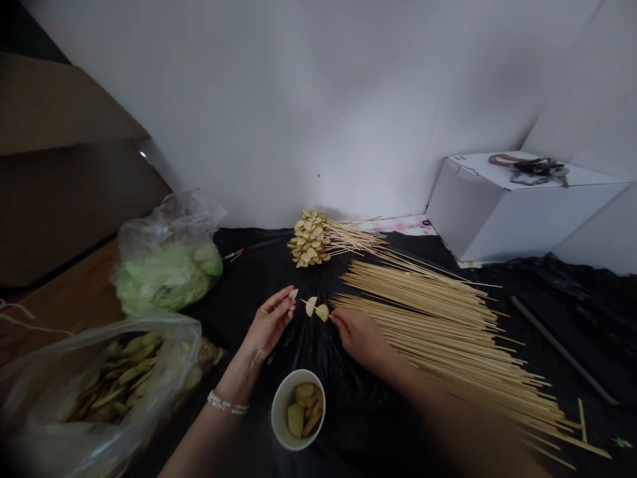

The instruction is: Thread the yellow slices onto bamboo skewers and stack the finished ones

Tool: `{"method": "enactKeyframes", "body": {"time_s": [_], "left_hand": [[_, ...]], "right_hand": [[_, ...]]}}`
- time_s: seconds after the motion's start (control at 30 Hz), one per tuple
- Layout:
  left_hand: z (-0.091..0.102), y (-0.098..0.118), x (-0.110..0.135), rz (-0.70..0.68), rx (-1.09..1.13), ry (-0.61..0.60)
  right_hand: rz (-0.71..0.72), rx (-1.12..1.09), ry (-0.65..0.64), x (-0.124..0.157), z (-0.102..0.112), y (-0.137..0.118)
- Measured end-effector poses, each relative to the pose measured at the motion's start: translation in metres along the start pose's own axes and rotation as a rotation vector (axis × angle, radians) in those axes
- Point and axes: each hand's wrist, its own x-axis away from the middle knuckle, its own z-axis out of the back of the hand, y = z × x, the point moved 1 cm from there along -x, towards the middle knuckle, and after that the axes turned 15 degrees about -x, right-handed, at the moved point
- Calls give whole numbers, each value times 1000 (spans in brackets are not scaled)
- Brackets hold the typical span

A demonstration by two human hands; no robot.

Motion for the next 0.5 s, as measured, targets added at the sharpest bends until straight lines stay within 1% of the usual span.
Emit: {"method": "enactKeyframes", "body": {"time_s": [0.1, 0.33, 0.5], "left_hand": [[-2, -1, 0, -14, -22, -15], [-3, -4, 2, 16, -42, -22], [-4, -5, 2, 30, -42, -10]], "right_hand": [[-13, 12, -13, 0, -1, 0], [-14, 12, -33, 0, -2, -3], [-7, 2, -23, 0, -2, -5]]}}
